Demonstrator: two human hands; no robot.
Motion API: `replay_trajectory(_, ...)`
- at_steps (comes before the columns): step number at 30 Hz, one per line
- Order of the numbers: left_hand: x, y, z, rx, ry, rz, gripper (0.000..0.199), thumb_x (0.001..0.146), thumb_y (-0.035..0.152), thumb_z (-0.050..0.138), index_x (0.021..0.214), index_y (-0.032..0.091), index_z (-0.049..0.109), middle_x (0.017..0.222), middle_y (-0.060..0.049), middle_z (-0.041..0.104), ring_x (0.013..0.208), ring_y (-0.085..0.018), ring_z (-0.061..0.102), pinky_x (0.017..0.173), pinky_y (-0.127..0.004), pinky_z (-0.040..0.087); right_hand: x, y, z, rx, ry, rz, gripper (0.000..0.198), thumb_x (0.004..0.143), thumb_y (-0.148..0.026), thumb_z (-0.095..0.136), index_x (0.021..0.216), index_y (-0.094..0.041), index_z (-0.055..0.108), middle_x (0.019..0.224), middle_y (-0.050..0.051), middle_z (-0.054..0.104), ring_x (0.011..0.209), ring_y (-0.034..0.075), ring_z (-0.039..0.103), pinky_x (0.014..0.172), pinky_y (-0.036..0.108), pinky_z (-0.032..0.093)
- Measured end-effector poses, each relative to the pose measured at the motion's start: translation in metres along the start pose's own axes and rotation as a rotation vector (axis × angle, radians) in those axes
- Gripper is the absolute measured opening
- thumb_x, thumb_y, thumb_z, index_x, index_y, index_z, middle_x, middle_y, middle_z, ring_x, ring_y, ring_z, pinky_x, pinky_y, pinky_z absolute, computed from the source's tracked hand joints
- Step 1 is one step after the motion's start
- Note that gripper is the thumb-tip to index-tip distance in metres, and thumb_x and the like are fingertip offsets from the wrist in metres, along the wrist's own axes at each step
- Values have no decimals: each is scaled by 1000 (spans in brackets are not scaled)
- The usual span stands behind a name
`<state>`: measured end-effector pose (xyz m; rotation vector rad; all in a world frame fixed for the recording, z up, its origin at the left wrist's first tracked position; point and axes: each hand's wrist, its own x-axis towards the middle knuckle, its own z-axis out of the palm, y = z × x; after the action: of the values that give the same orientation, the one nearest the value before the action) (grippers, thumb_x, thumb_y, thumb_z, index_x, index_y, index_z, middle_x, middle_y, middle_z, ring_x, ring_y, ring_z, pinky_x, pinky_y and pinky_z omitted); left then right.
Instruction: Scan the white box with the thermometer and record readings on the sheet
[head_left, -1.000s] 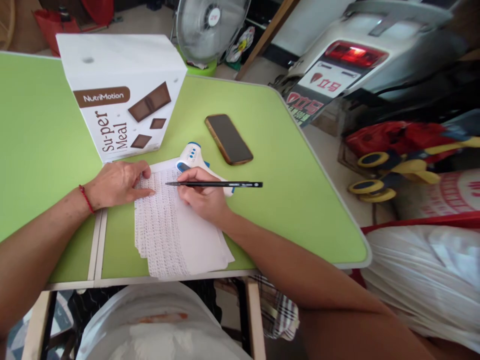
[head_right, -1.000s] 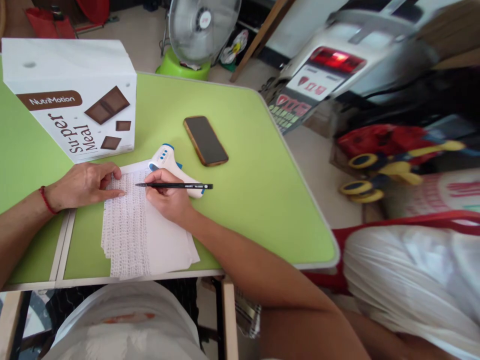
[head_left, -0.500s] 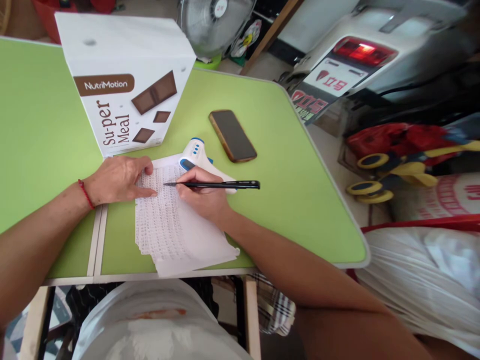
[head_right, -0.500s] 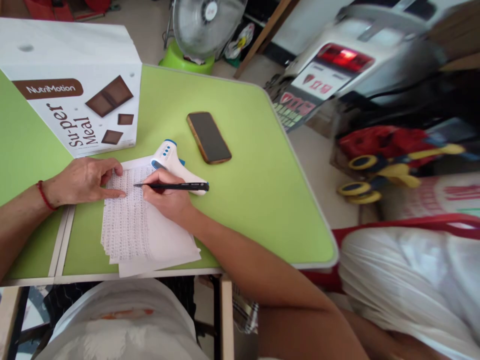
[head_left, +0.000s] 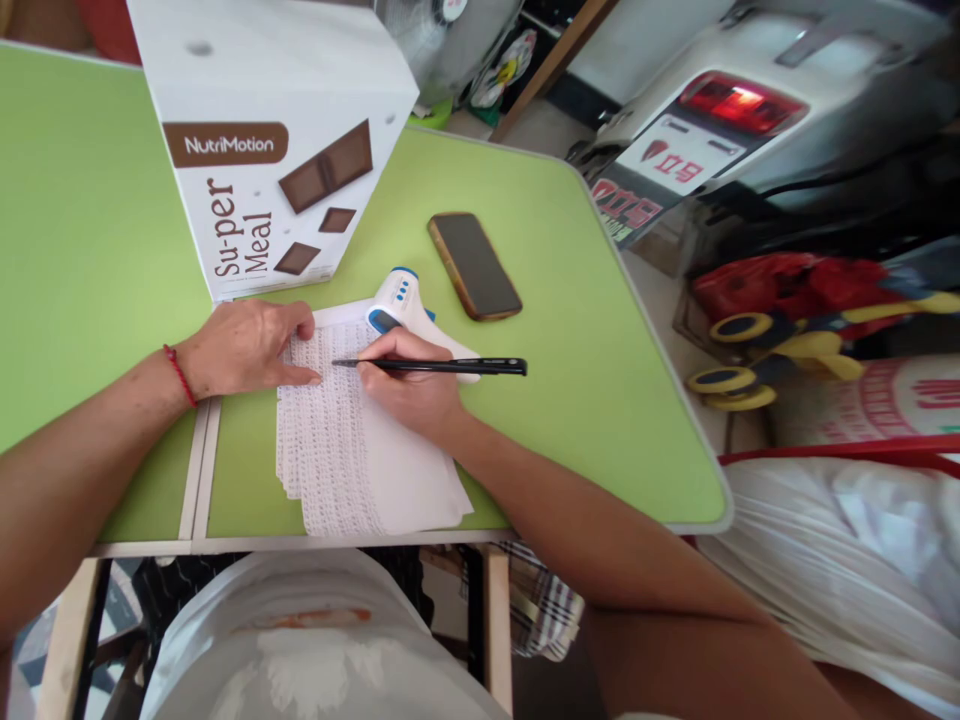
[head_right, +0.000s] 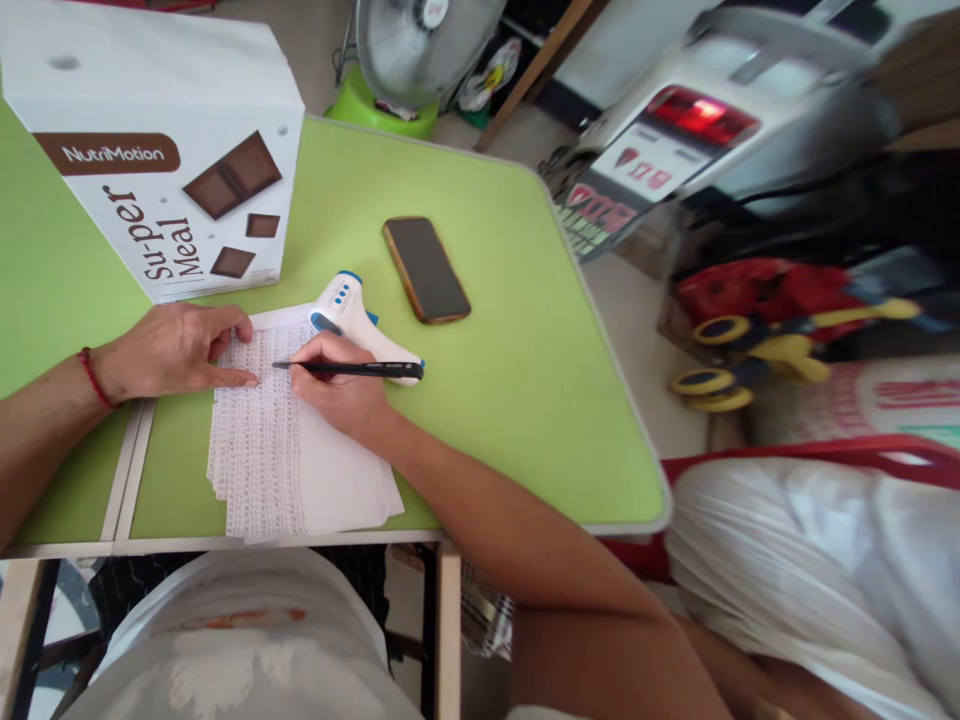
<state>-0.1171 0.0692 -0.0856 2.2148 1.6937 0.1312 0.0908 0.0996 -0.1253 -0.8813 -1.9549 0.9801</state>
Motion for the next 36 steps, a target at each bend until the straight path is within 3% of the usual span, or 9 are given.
replay_trajectory(36, 0, 1, -2, -5, -15, -19, 43, 74, 53, 65, 99, 19, 56, 67, 3, 59, 57, -13, 51, 54, -24, 27, 0, 2, -1, 44, 6, 10, 8, 67, -14, 55, 61, -20, 55, 55, -4, 56, 50, 8, 46, 49, 25, 40)
